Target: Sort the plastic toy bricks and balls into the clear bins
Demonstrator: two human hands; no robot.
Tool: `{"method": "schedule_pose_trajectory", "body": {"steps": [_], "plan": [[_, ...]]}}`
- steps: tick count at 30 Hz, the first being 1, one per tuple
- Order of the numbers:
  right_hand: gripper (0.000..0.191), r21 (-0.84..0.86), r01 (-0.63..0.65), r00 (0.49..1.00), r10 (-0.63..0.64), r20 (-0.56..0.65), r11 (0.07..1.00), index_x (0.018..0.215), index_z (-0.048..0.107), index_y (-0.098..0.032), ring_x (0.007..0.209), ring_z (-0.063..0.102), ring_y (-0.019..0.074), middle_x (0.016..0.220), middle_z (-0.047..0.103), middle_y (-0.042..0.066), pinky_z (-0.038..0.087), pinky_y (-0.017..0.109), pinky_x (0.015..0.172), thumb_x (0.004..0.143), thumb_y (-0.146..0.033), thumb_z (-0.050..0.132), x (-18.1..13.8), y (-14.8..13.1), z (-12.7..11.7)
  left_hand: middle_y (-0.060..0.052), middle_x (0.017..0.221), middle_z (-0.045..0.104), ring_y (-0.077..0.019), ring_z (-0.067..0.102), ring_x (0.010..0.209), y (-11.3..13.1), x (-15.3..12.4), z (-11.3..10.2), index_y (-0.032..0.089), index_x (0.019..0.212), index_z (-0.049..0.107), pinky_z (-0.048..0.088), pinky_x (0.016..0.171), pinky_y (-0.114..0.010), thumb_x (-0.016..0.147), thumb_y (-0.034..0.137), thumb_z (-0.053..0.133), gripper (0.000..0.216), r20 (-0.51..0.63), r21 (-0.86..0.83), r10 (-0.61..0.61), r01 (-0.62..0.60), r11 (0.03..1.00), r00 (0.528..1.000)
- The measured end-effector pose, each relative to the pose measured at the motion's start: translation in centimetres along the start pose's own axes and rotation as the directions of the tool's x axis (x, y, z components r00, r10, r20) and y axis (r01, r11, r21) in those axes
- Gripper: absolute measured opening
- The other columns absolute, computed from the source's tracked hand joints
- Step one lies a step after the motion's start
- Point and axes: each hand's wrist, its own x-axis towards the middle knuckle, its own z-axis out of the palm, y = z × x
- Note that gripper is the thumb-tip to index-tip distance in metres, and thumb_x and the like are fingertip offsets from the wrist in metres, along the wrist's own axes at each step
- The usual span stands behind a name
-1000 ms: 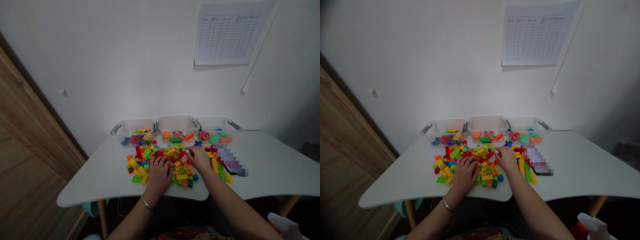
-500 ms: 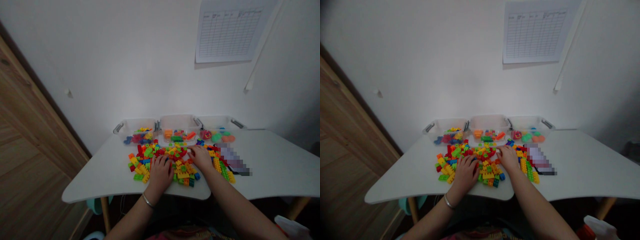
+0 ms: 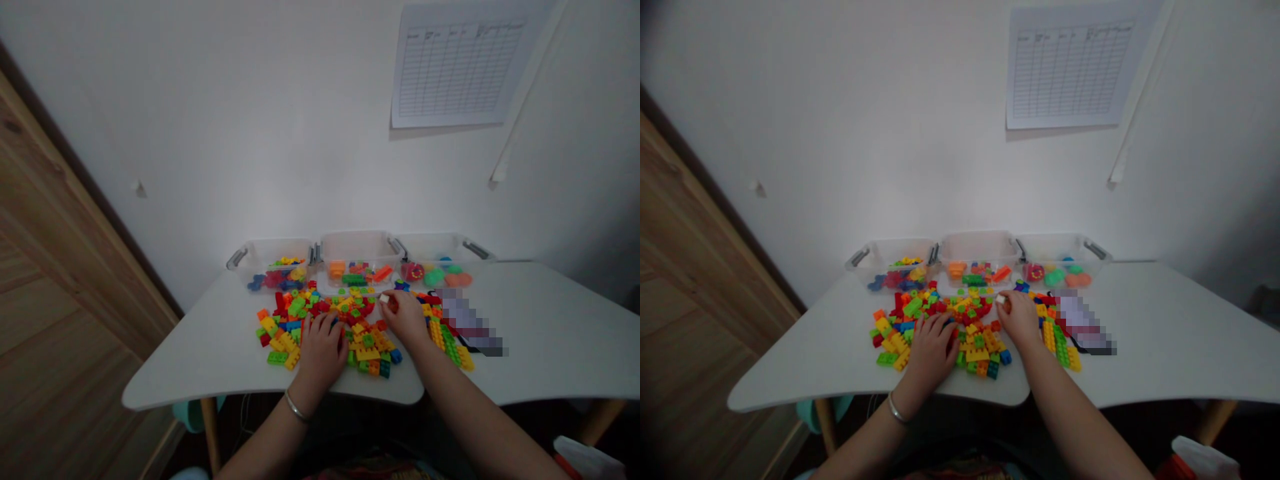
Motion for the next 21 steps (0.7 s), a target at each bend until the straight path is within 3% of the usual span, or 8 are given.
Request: {"method": "schedule_pose_trajectory", "body": {"steps": [7,13,17,21], "plan": [[0.027,0.145,0.107,0.957,-0.063,-0.282,0.984,0.105,0.062,-0.018,0.091,0.059,0.0250,0.097,0.066,0.011,0.048,0.042,0.084,0.084,-0.032,0.053,0.9,-0.2,-0.6,-0.006,0.124,0.064,-0.0285,0.053,0.116,-0.1,0.1,0.0,0.023,0.107,0.067,0.031,0.109,-0.058,0.083,0.024,0.057,0.026,-0.010,0.002,0.005,-0.005,1.000,1.000],[0.024,0.229,0.137,0.884,-0.015,-0.468,0.964,0.102,0.063,-0.020,0.084,0.056,0.0209,0.092,0.063,0.006,0.048,0.039,0.082,0.082,-0.032,0.056,6.5,-2.4,-3.7,-0.006,0.124,0.064,-0.0283,0.054,0.117,0.0,0.1,-0.1,0.025,0.106,0.067,0.034,0.108,-0.057,0.083,0.022,0.057,0.026,-0.018,0.005,0.005,-0.005,1.000,1.000],[0.028,0.359,0.111,0.877,0.079,-0.474,0.927,0.103,0.060,-0.019,0.079,0.056,0.0180,0.093,0.061,0.005,0.049,0.034,0.074,0.080,-0.034,0.057,12.1,-3.0,-3.9,-0.005,0.125,0.064,-0.0282,0.054,0.117,-0.1,0.1,0.0,0.024,0.106,0.067,0.033,0.109,-0.058,0.082,0.023,0.058,0.026,-0.017,0.004,-0.003,0.003,1.000,1.000],[0.028,0.360,0.048,0.951,0.068,-0.302,0.932,0.100,0.059,-0.017,0.077,0.056,0.0178,0.094,0.063,0.007,0.048,0.034,0.074,0.076,-0.031,0.058,15.9,-2.3,-2.2,-0.006,0.125,0.064,-0.0291,0.054,0.117,-0.2,0.1,0.2,0.023,0.108,0.067,0.031,0.110,-0.060,0.082,0.024,0.058,0.027,-0.019,-0.004,0.001,-0.002,1.000,1.000]]}}
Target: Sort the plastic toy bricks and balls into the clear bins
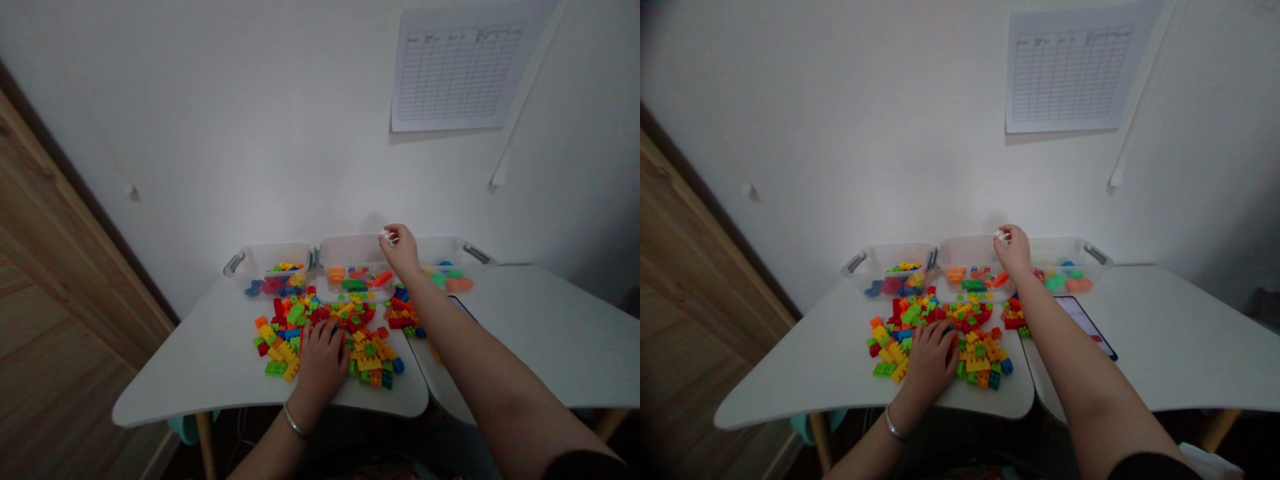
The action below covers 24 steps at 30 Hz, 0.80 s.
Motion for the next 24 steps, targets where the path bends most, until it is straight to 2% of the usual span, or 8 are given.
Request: {"method": "schedule_pose_trajectory", "body": {"steps": [4,8,12,14,19,21,24], "plan": [[0.025,-0.189,-0.089,0.971,0.127,0.202,0.978,0.098,0.062,-0.018,0.077,0.058,0.0176,0.094,0.065,0.007,0.047,0.033,0.077,0.075,-0.023,0.055,0.6,1.0,1.3,-0.006,0.123,0.065,-0.0289,0.054,0.115,-0.1,0.0,-0.1,0.024,0.107,0.067,0.031,0.109,-0.059,0.082,0.024,0.058,0.026,-0.015,-0.007,0.005,-0.006,1.000,1.000],[0.026,-0.359,-0.124,0.926,0.238,0.295,0.925,0.100,0.067,-0.019,0.081,0.061,0.0177,0.101,0.067,0.007,0.046,0.030,0.077,0.076,-0.022,0.055,0.6,0.9,1.4,-0.005,0.124,0.065,-0.0287,0.054,0.116,-0.1,-0.1,0.0,0.024,0.107,0.067,0.031,0.109,-0.059,0.082,0.022,0.058,0.027,-0.023,-0.020,0.004,-0.005,1.000,1.000],[0.024,-0.440,-0.116,0.870,0.305,0.387,0.890,0.096,0.072,-0.021,0.081,0.063,0.0186,0.092,0.071,0.005,0.046,0.028,0.074,0.077,-0.024,0.056,0.7,0.6,1.2,-0.005,0.125,0.064,-0.0292,0.054,0.116,-0.1,-0.1,0.1,0.024,0.107,0.067,0.032,0.108,-0.060,0.082,0.023,0.058,0.027,-0.012,-0.024,-0.012,0.012,1.000,1.000],[0.023,-0.447,-0.098,0.875,0.291,0.386,0.889,0.093,0.073,-0.021,0.084,0.064,0.0198,0.093,0.071,0.006,0.046,0.029,0.077,0.077,-0.025,0.057,0.7,0.6,1.1,-0.005,0.124,0.064,-0.0292,0.054,0.116,-0.1,-0.1,0.1,0.024,0.107,0.067,0.031,0.109,-0.060,0.082,0.023,0.058,0.027,-0.007,-0.025,-0.016,0.016,1.000,1.000],[0.020,-0.437,-0.007,0.949,0.145,0.282,0.899,0.084,0.073,-0.017,0.094,0.063,0.0239,0.096,0.070,0.011,0.045,0.035,0.089,0.077,-0.023,0.055,0.6,0.7,1.1,-0.005,0.124,0.064,-0.0291,0.054,0.116,0.0,-0.1,0.0,0.024,0.108,0.067,0.031,0.110,-0.060,0.082,0.023,0.057,0.028,-0.007,-0.024,-0.011,0.011,1.000,1.000],[0.021,-0.367,-0.046,0.958,0.145,0.246,0.929,0.082,0.072,-0.017,0.087,0.063,0.0231,0.091,0.070,0.010,0.046,0.036,0.087,0.077,-0.025,0.054,0.6,0.7,0.9,-0.005,0.124,0.065,-0.0291,0.054,0.116,0.0,0.0,0.0,0.024,0.107,0.067,0.031,0.109,-0.060,0.082,0.023,0.057,0.027,-0.008,-0.019,-0.009,0.009,1.000,1.000],[0.023,-0.148,-0.108,0.979,0.132,0.156,0.983,0.086,0.070,-0.017,0.077,0.060,0.0203,0.090,0.069,0.009,0.049,0.037,0.079,0.076,-0.030,0.053,-0.3,0.2,-0.1,-0.005,0.123,0.065,-0.0286,0.055,0.115,0.0,0.0,0.0,0.025,0.107,0.067,0.033,0.108,-0.060,0.082,0.023,0.057,0.027,-0.015,-0.010,-0.005,0.005,1.000,1.000]]}}
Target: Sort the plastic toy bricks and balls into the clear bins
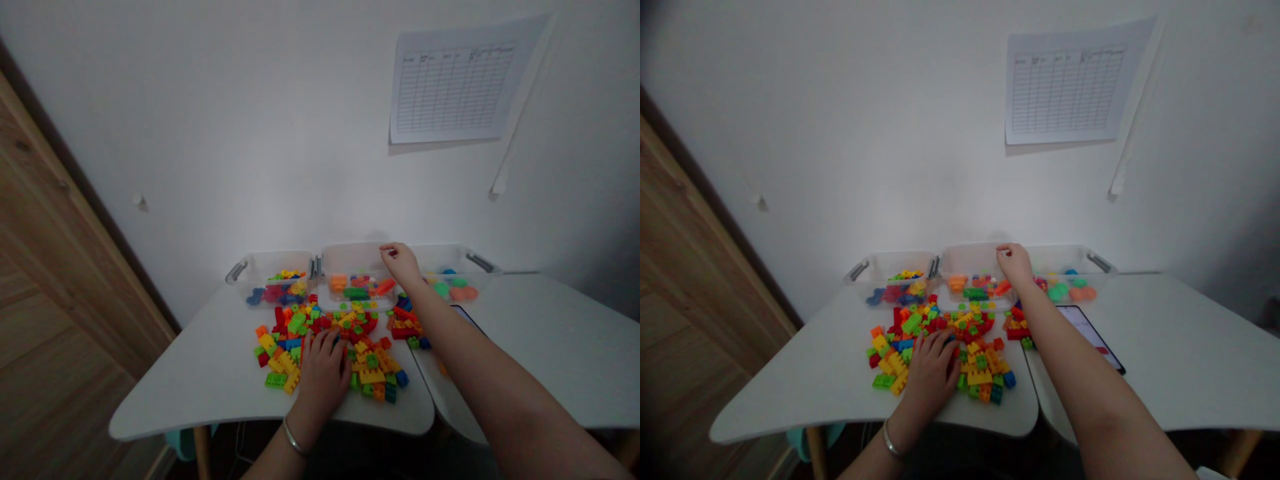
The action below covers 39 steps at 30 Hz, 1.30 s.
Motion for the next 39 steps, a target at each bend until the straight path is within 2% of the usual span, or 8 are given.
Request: {"method": "schedule_pose_trajectory", "body": {"steps": [3,7,10,13,16,20,28,39], "plan": [[0.025,0.189,0.094,0.990,-0.072,-0.118,0.978,0.094,0.066,-0.018,0.076,0.059,0.0192,0.094,0.067,0.008,0.050,0.035,0.074,0.079,-0.032,0.052,-3.1,-0.6,-1.7,-0.006,0.123,0.065,-0.0290,0.055,0.115,0.1,0.0,-0.1,0.024,0.108,0.068,0.033,0.108,-0.060,0.082,0.023,0.057,0.027,-0.007,-0.004,-0.001,0.001,1.000,1.000],[0.017,0.186,0.191,0.976,-0.166,-0.141,0.964,0.094,0.064,-0.022,0.080,0.060,0.0200,0.096,0.066,0.007,0.051,0.035,0.073,0.083,-0.029,0.052,-9.3,-0.7,-3.7,-0.006,0.122,0.066,-0.0299,0.055,0.115,0.1,0.1,-0.1,0.024,0.107,0.068,0.033,0.109,-0.060,0.082,0.023,0.057,0.027,-0.003,-0.013,-0.001,0.001,1.000,1.000],[0.016,0.028,0.276,0.961,-0.275,-0.031,0.961,0.091,0.065,-0.023,0.092,0.061,0.0240,0.094,0.068,0.008,0.049,0.041,0.084,0.085,-0.024,0.050,-13.4,0.5,-4.0,-0.006,0.123,0.066,-0.0300,0.055,0.114,0.1,0.2,0.1,0.024,0.107,0.068,0.033,0.109,-0.060,0.082,0.023,0.057,0.027,-0.002,0.001,0.007,-0.007,1.000,1.000],[0.017,-0.061,0.342,0.921,-0.322,0.220,0.938,0.091,0.067,-0.024,0.093,0.062,0.0246,0.096,0.070,0.007,0.047,0.042,0.086,0.085,-0.021,0.051,-15.4,2.0,-3.5,-0.006,0.123,0.066,-0.0298,0.055,0.114,0.1,0.2,0.2,0.024,0.107,0.068,0.033,0.109,-0.060,0.082,0.022,0.057,0.027,-0.008,0.019,0.010,-0.010,1.000,1.000],[0.018,-0.076,0.355,0.875,-0.303,0.377,0.932,0.093,0.068,-0.024,0.096,0.062,0.0240,0.100,0.070,0.006,0.047,0.042,0.088,0.084,-0.019,0.052,-15.7,2.7,-3.0,-0.006,0.122,0.066,-0.0294,0.055,0.114,0.1,0.2,0.2,0.024,0.106,0.068,0.032,0.109,-0.060,0.082,0.022,0.057,0.027,-0.004,0.026,0.009,-0.009,1.000,1.000],[0.022,-0.142,0.318,0.878,-0.234,0.418,0.937,0.097,0.068,-0.022,0.097,0.060,0.0256,0.099,0.070,0.007,0.046,0.044,0.089,0.078,-0.019,0.056,-15.5,2.7,-3.0,-0.006,0.122,0.066,-0.0293,0.055,0.115,0.1,0.2,0.2,0.024,0.107,0.068,0.032,0.110,-0.060,0.082,0.024,0.057,0.027,0.006,0.026,0.010,-0.010,1.000,1.000],[0.025,-0.015,0.353,0.781,-0.286,0.556,0.935,0.097,0.070,-0.023,0.100,0.060,0.0241,0.099,0.071,0.006,0.046,0.042,0.092,0.076,-0.018,0.058,-16.1,3.9,-3.2,-0.007,0.123,0.065,-0.0298,0.055,0.116,0.2,0.1,0.1,0.024,0.107,0.068,0.033,0.109,-0.059,0.083,0.025,0.057,0.026,0.010,0.016,0.000,0.000,1.000,1.000],[0.023,0.003,0.284,0.855,-0.254,0.453,0.959,0.102,0.069,-0.021,0.093,0.063,0.0232,0.096,0.070,0.008,0.050,0.041,0.085,0.083,-0.024,0.056,-16.0,4.3,-2.1,-0.006,0.121,0.066,-0.0292,0.055,0.114,0.2,0.2,0.0,0.024,0.106,0.067,0.032,0.110,-0.059,0.082,0.024,0.057,0.026,0.003,0.016,0.012,-0.012,1.000,1.000]]}}
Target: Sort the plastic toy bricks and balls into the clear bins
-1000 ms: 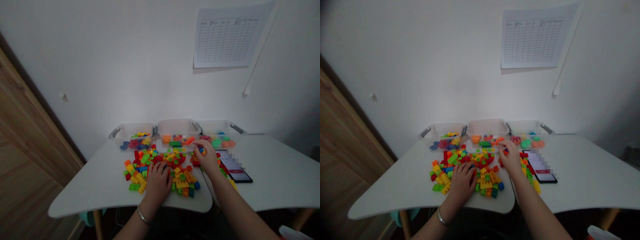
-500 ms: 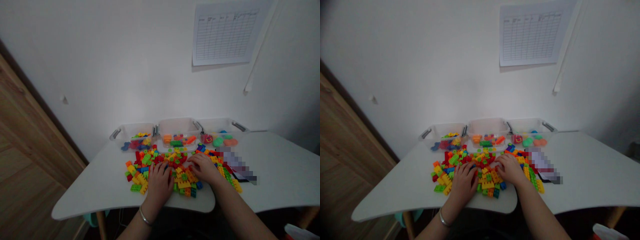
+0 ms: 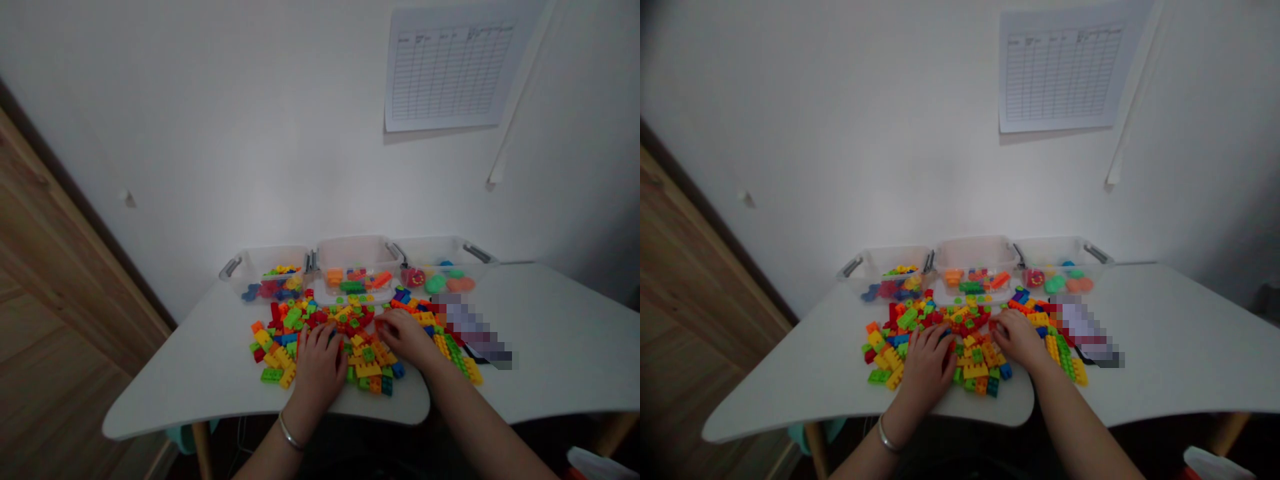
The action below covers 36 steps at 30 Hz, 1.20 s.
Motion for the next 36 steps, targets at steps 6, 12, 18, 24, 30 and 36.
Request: {"method": "schedule_pose_trajectory", "body": {"steps": [6,12,18,24,30,36], "plan": [[0.026,-0.006,-0.064,0.994,0.064,-0.087,0.998,0.105,0.068,-0.022,0.096,0.064,0.0253,0.102,0.071,0.010,0.052,0.043,0.088,0.084,-0.025,0.053,0.0,-0.1,0.2,-0.006,0.121,0.066,-0.0293,0.055,0.115,0.1,-0.1,-0.2,0.024,0.106,0.068,0.033,0.109,-0.058,0.083,0.024,0.056,0.026,0.012,-0.016,-0.018,0.018,1.000,1.000],[0.024,0.068,-0.114,0.960,0.128,-0.251,0.991,0.101,0.067,-0.023,0.098,0.064,0.0266,0.101,0.070,0.010,0.051,0.047,0.091,0.083,-0.030,0.053,0.1,-0.1,0.4,-0.007,0.122,0.066,-0.0298,0.055,0.114,0.0,-0.1,-0.1,0.023,0.106,0.068,0.033,0.108,-0.059,0.082,0.023,0.057,0.026,0.000,-0.021,-0.010,0.010,1.000,1.000],[0.037,0.202,-0.178,0.830,0.257,-0.494,0.963,0.120,0.059,-0.025,0.099,0.063,0.0254,0.114,0.065,0.011,0.053,0.044,0.085,0.085,-0.036,0.052,1.1,-0.8,-1.1,-0.005,0.122,0.066,-0.0288,0.055,0.115,-0.1,-0.1,0.0,0.025,0.106,0.068,0.033,0.109,-0.059,0.082,0.022,0.058,0.027,-0.006,-0.009,-0.007,0.007,1.000,1.000],[0.031,0.250,-0.088,0.716,0.236,-0.657,0.964,0.111,0.064,-0.023,0.091,0.062,0.0209,0.108,0.065,0.009,0.054,0.038,0.078,0.085,-0.036,0.053,6.7,-1.8,-5.5,-0.006,0.122,0.066,-0.0292,0.055,0.115,0.0,-0.1,-0.3,0.024,0.105,0.068,0.032,0.110,-0.059,0.082,0.023,0.057,0.025,0.006,-0.028,-0.013,0.013,1.000,1.000],[0.033,0.283,-0.016,0.751,0.199,-0.630,0.959,0.111,0.063,-0.018,0.088,0.062,0.0185,0.107,0.067,0.010,0.052,0.034,0.079,0.084,-0.034,0.051,13.3,-1.6,-5.9,-0.006,0.122,0.066,-0.0291,0.055,0.115,0.0,-0.1,-0.2,0.024,0.106,0.068,0.032,0.109,-0.059,0.081,0.022,0.057,0.026,-0.002,-0.023,-0.014,0.014,1.000,1.000],[0.031,0.154,-0.126,0.864,0.185,-0.468,0.980,0.110,0.065,-0.016,0.086,0.062,0.0180,0.107,0.068,0.010,0.050,0.033,0.082,0.083,-0.027,0.053,16.3,-1.0,-4.2,-0.006,0.124,0.065,-0.0301,0.054,0.116,-0.1,-0.1,0.1,0.024,0.108,0.067,0.031,0.110,-0.060,0.081,0.023,0.058,0.028,0.013,-0.029,-0.013,0.013,0.999,1.000]]}}
